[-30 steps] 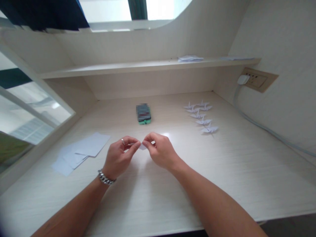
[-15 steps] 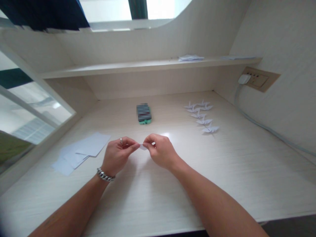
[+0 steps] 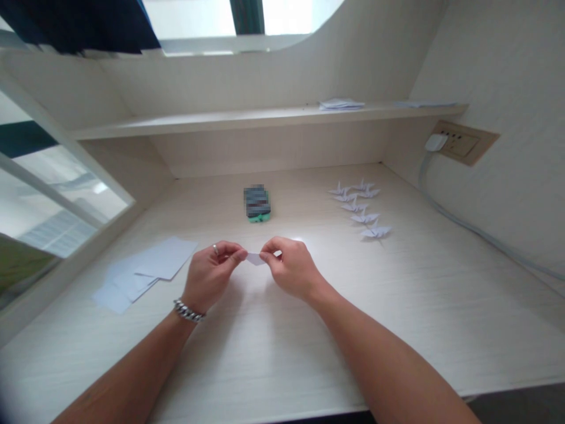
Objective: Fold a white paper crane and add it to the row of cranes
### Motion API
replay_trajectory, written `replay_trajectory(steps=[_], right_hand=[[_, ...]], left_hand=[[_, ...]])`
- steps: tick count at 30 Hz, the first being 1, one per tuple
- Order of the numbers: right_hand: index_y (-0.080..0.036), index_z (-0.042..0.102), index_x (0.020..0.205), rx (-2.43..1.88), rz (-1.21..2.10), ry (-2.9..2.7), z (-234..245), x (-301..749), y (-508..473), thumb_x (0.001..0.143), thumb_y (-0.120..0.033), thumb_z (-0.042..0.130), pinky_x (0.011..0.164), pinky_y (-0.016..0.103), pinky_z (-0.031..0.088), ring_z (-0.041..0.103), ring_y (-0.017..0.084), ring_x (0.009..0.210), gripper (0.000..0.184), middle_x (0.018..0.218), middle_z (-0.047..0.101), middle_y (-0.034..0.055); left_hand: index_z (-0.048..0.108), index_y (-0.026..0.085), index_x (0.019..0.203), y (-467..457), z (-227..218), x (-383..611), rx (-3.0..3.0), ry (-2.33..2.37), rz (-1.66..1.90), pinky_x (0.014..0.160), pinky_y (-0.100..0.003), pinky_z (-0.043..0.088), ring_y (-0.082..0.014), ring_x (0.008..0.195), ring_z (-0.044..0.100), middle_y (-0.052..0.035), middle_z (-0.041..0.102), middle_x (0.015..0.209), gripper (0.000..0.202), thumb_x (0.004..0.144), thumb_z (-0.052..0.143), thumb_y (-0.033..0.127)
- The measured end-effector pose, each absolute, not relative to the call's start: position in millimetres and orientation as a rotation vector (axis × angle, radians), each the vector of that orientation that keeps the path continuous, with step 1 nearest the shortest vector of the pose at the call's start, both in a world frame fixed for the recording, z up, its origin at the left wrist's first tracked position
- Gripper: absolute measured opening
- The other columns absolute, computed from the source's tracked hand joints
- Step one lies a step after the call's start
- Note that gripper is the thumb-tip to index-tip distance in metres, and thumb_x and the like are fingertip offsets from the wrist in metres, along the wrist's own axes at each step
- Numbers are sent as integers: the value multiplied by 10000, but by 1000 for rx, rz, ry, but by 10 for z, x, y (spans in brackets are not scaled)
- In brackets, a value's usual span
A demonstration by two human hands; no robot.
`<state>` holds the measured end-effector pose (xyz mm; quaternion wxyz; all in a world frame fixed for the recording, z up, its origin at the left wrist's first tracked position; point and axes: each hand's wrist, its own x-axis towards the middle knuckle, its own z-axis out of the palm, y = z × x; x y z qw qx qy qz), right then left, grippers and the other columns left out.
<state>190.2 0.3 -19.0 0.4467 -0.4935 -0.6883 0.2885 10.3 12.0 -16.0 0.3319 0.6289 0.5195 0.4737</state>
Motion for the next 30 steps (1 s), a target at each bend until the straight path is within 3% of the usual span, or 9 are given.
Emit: replay_trajectory(steps=[5, 11, 16, 22, 30], right_hand=[[-179, 662, 782, -1179, 804, -1574, -232, 1903, 37, 823, -247, 607, 638, 255, 456, 613, 158, 730, 97, 766, 681, 22], [-169, 664, 774, -1176, 910, -1651, -283, 1885, 62, 821, -250, 610, 684, 273, 493, 623, 163, 756, 108, 782, 683, 37], [-169, 684, 896, -1083, 943, -1566, -260, 1858, 19, 803, -275, 659, 727, 290, 530, 661, 173, 808, 143, 860, 705, 54], [-171, 704, 805, -1084, 914, -1565, -229, 1839, 12, 791, -195, 662, 700, 279, 526, 665, 163, 745, 50, 784, 716, 44], [-172, 694, 776, -1036, 968, -1500, -244, 1862, 26, 786, -272, 685, 662, 266, 515, 648, 160, 715, 101, 744, 702, 35]], left_hand=[[699, 142, 832, 145, -213, 122, 1491, 1149, 1186, 655, -253, 523, -168, 717, 678, -55, 733, 806, 253, 679, 780, 326], [681, 148, 796, 132, -237, 137, 1536, 1151, 1236, 656, -263, 533, -170, 702, 681, -43, 724, 761, 199, 734, 735, 330], [701, 171, 780, 83, -216, 161, 1860, 1278, 1170, 682, -264, 519, -161, 701, 673, -33, 727, 757, 128, 779, 695, 298], [700, 181, 781, 25, -194, 179, 2082, 1285, 1162, 683, -249, 497, -147, 708, 656, -24, 719, 761, 68, 799, 674, 241], [680, 181, 810, 35, -183, 170, 2163, 1225, 1240, 716, -265, 475, -150, 748, 626, -29, 690, 783, 75, 844, 628, 223]])
